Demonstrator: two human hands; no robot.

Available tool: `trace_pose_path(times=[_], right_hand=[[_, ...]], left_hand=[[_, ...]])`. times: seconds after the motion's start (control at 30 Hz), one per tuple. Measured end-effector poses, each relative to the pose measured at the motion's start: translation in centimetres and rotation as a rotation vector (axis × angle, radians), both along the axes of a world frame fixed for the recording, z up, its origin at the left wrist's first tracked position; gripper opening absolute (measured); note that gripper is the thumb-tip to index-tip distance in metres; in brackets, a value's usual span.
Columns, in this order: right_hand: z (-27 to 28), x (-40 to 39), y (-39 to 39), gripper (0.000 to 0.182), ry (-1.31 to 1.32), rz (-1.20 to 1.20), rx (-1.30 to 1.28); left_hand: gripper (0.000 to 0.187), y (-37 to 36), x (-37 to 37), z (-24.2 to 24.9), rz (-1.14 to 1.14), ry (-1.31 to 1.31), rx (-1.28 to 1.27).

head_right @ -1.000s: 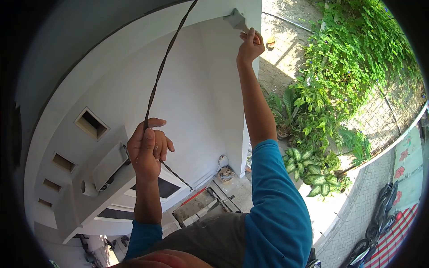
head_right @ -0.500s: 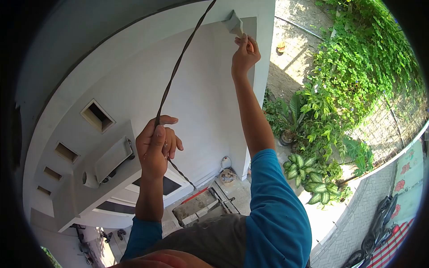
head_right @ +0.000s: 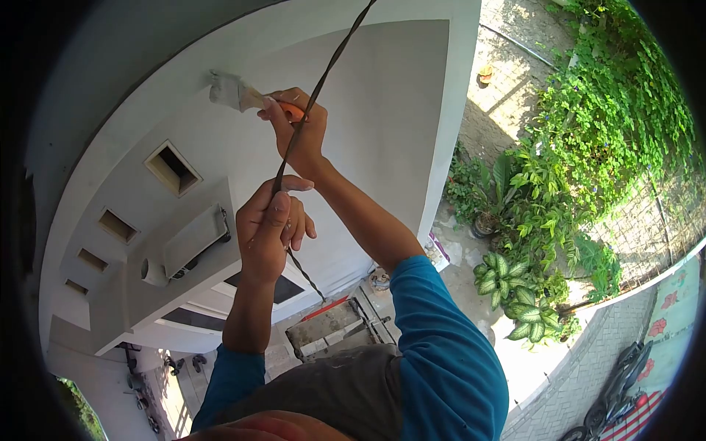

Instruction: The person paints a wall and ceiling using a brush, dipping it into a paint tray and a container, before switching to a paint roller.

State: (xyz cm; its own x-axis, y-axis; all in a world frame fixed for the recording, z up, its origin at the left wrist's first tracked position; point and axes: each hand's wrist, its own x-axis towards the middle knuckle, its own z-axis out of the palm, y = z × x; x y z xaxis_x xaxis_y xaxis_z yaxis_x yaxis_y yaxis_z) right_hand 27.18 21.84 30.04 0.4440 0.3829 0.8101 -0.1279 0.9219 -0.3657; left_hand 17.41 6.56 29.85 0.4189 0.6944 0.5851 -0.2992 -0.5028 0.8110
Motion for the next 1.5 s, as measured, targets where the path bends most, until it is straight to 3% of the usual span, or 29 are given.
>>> trace_pose_path(times=[0.03, 0.17, 0.33, 0.4, 0.53, 0.6, 0.7, 0.77, 0.87, 0.93, 1.03, 1.07, 1.17, 1.23, 1.37, 1.43, 1.5], right_hand=[[0.9, 0.9, -0.1, 0.015, -0.016, 0.05, -0.041], [4.1, 9.2, 1.3, 0.019, 0.103, -0.11, -0.079], [5.2, 23.4, 2.8, 0.02, 0.167, -0.617, -0.029], [5.5, 27.1, 2.8, 0.017, 0.167, -0.933, -0.041], [5.0, 26.2, 5.3, 0.016, 0.023, -0.943, -0.011], [5.5, 20.5, 3.8, 0.015, -0.231, -1.131, 0.174], [3.5, 17.0, 3.1, 0.016, -0.233, -0.966, 0.175], [1.6, 15.6, 0.4, 0.017, 0.105, -0.581, 0.02], [-2.5, 17.7, -4.0, 0.023, 0.436, -0.562, -0.189], [-6.3, 20.4, -6.6, 0.025, 0.555, -0.701, -0.234], [-9.9, 22.2, -11.7, 0.027, 0.7, -0.819, -0.269], [-10.1, 22.3, -12.7, 0.027, 0.699, -0.824, -0.257], [-7.7, 21.5, -14.9, 0.024, 0.714, -0.756, -0.169], [-5.1, 21.4, -14.5, 0.024, 0.599, -0.715, -0.148], [0.6, 22.4, -9.6, 0.022, 0.254, -0.665, -0.11], [3.6, 24.4, -5.6, 0.022, 0.134, -0.731, -0.087], [6.8, 26.8, -1.6, 0.02, 0.007, -0.889, -0.047]], left_hand=[[0.04, 0.0, -0.1, 0.1, 0.005, 0.01, 0.002], [0.04, 0.5, -0.3, 0.0, 0.016, 0.021, 0.02], [0.04, 0.6, -0.3, 0.0, -0.028, 0.008, 0.041], [0.04, 0.4, -0.3, 0.0, -0.05, 0.0, 0.037], [0.04, -0.7, 0.3, 0.2, -0.115, -0.02, -0.002], [0.041, -1.2, 0.3, 0.0, -0.143, -0.014, 0.002], [0.04, -1.9, 0.3, -0.6, -0.155, -0.02, 0.054], [0.039, -1.9, -0.3, -1.3, -0.133, 0.021, 0.033], [0.039, -1.1, -1.3, -2.9, -0.109, 0.05, -0.006], [0.042, -0.5, -1.8, -4.0, -0.084, 0.134, -0.107], [0.049, 1.3, -1.0, -7.4, 0.006, 0.246, 0.077], [0.063, 1.1, -1.1, -8.1, 0.024, 0.426, 0.122], [0.083, 0.9, -0.3, -15.9, -0.042, 0.666, 0.017], [0.083, 0.6, -0.2, -22.8, -0.182, 0.747, -0.135], [0.076, -1.2, -4.2, -38.6, -0.19, 1.046, -0.293], [0.068, -3.1, -7.3, -43.9, -0.115, 1.221, -0.269], [0.065, -5.5, -10.0, -46.3, -0.028, 1.196, -0.151]])
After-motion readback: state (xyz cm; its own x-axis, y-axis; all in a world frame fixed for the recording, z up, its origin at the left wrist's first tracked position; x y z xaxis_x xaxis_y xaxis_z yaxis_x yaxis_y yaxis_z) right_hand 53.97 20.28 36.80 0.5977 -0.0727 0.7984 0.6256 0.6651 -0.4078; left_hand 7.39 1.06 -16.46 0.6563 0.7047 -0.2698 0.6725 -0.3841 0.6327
